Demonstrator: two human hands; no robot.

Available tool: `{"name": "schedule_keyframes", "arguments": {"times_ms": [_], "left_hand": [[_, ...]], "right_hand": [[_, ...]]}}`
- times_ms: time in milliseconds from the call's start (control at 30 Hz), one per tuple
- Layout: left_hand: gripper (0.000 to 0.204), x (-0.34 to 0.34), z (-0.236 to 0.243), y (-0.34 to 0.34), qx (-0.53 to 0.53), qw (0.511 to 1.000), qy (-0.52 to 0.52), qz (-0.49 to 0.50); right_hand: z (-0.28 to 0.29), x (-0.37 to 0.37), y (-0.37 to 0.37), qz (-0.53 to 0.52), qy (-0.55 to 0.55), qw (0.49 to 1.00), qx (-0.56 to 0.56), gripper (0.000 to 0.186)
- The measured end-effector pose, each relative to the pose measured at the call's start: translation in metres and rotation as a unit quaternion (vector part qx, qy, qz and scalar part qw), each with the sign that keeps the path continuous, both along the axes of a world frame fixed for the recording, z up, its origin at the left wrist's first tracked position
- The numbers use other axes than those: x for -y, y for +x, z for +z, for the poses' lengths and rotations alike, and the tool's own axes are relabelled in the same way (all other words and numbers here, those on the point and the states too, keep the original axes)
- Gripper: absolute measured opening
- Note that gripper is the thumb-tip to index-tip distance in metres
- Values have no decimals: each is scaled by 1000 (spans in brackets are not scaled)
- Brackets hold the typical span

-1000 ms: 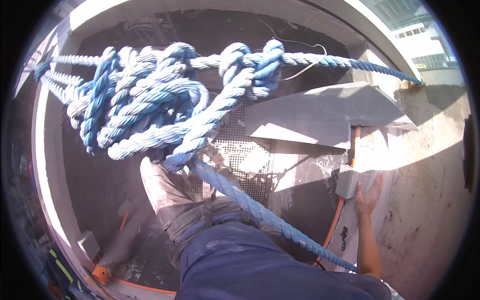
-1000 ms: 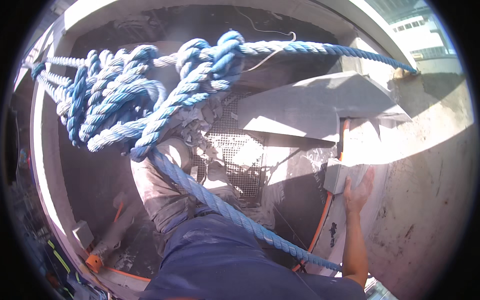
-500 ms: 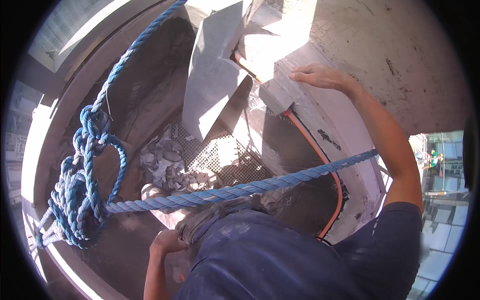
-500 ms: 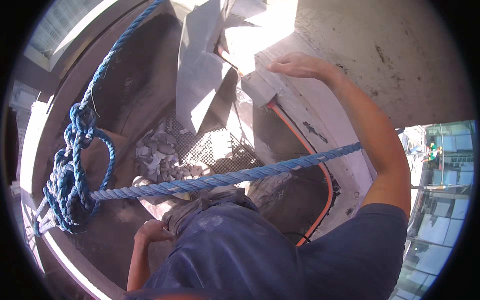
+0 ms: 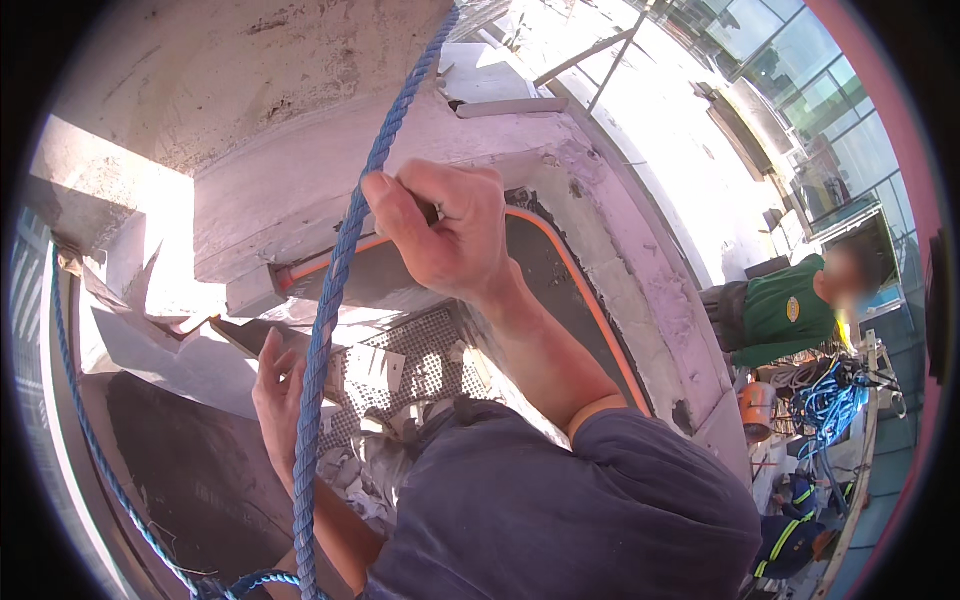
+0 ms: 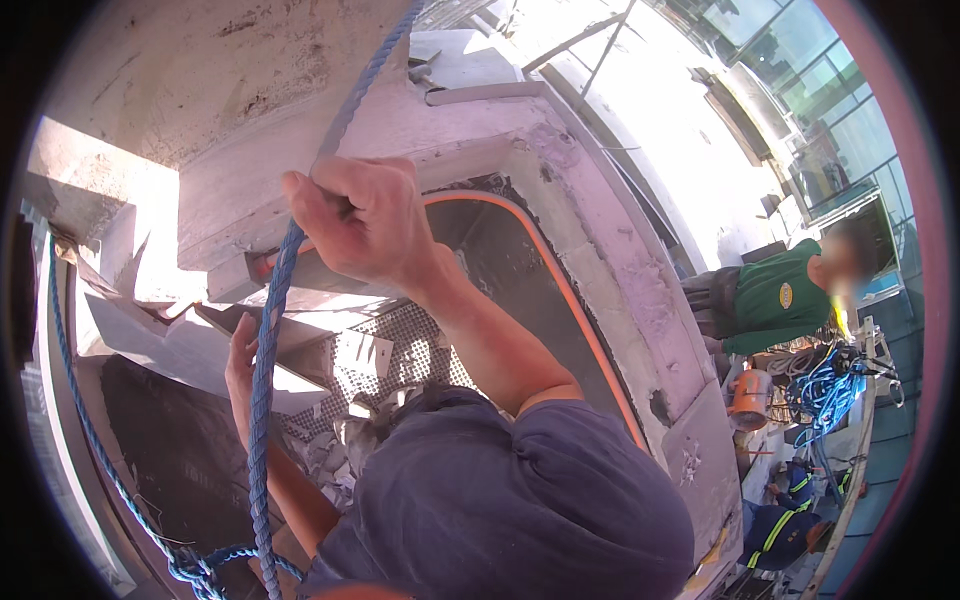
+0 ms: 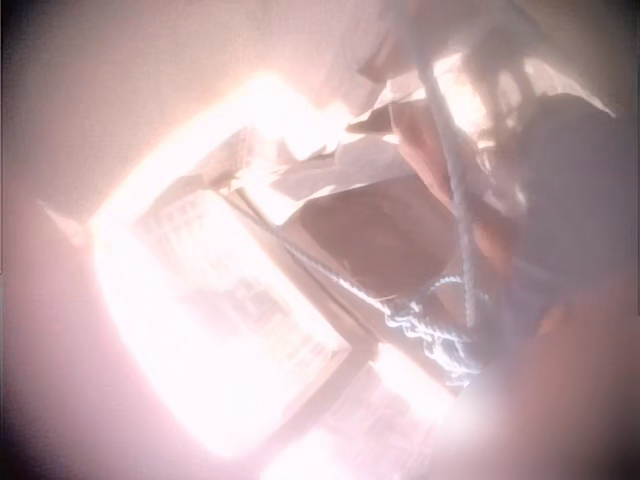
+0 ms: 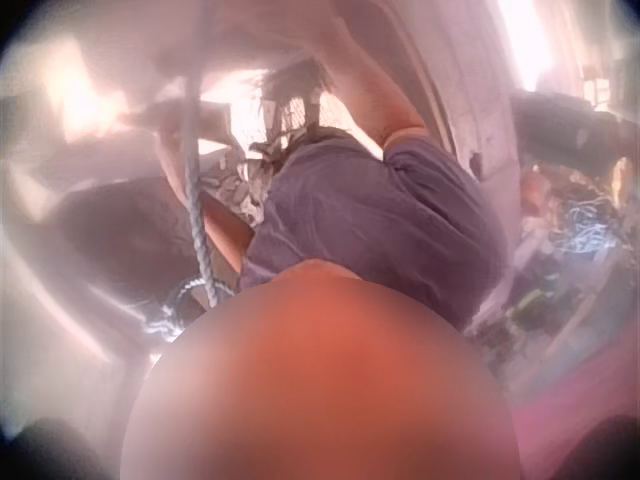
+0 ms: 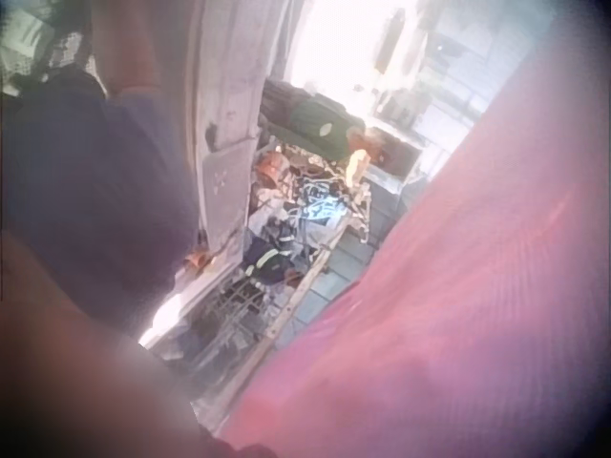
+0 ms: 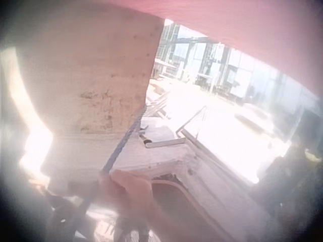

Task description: The person uses a power tool to cut a stone tile, then lifts and positions the tile into a recessed opening on a high-rise exterior. The person repeatedly adjusts the tile's placement and uses a small tool to align the edges within the frame.

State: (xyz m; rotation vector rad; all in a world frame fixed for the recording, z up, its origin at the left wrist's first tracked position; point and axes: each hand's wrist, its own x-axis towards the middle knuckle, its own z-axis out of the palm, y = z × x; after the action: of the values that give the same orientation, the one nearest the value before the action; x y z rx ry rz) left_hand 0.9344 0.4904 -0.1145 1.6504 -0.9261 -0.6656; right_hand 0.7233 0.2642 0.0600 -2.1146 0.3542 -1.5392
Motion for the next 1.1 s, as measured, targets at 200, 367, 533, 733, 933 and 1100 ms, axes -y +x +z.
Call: {"name": "schedule_keyframes", "arguments": {"times_ms": [200,367,533,733,933,1100], "left_hand": [[63,-28,0,191,45,965,-122,226],[52,-44,-18,189,33,953,-95,287],[43,-58,-85,202,-41,947,-50,316],[53,-37,-52,133,12,949,-62,307],[61,-19,-87,201,-45,926,-61,370],[70,49,-20,199,157,899,-82,401]], "right_hand": [[-174,-55,-93,-17,346,771,-535,31],[-197,-64,-106,21,289,737,-611,68],[-91,-21,-134,-292,241,740,-555,88],[-61,-65,-269,-551,387,616,-409,93],[-84,-86,-361,-607,292,617,-407,56],[-76,-77,-319,-368,459,776,-228,36]]}}
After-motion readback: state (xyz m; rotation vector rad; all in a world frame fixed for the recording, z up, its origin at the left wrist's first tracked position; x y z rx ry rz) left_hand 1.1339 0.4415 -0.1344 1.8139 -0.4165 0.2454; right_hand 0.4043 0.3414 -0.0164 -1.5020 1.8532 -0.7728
